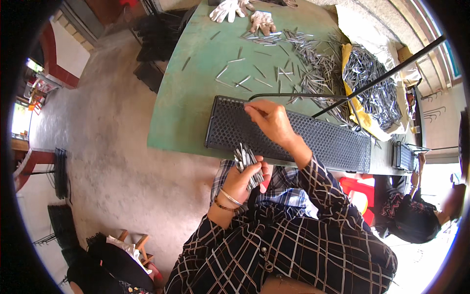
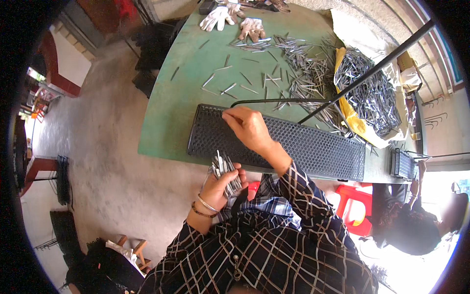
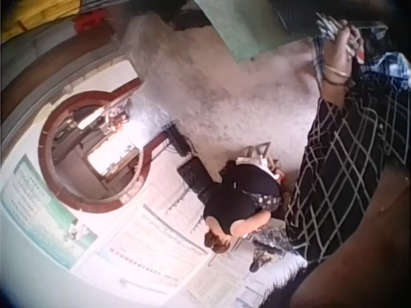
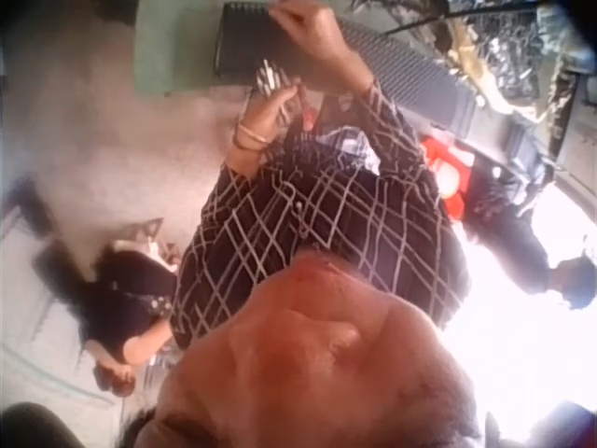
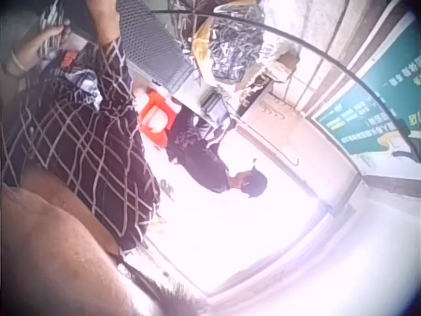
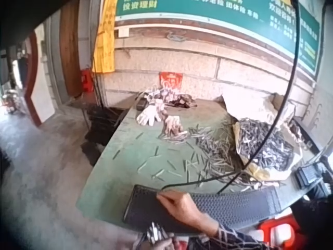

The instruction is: Inserting small metal pins individually into a perforated metal mesh grid on a workbench.

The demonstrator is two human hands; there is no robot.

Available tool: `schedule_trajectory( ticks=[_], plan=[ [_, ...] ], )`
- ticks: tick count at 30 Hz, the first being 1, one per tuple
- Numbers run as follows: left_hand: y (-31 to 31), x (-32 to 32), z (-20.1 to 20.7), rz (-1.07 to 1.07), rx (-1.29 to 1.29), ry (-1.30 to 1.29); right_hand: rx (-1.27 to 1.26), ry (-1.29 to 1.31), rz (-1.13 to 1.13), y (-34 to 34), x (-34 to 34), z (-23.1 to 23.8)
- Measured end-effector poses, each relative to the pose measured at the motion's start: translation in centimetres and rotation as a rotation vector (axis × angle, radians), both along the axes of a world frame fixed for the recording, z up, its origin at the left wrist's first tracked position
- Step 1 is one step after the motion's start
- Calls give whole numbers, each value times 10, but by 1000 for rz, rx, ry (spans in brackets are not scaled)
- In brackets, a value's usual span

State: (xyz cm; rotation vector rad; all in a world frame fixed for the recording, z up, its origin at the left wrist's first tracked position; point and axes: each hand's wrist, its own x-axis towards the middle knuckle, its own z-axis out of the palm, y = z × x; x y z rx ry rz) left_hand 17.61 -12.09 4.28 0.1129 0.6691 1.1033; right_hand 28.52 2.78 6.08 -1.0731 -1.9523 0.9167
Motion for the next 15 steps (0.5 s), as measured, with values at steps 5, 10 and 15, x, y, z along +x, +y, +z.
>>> schedule_trajectory(
  ticks=[5,10,15],
  plan=[
    [12,-7,-1,22,-10,65,-516,-43,215,-27,17,21],
    [14,-3,1,7,25,79,-763,69,297,-37,27,19],
    [14,1,-2,17,18,96,-753,159,170,-38,29,17]
  ],
)
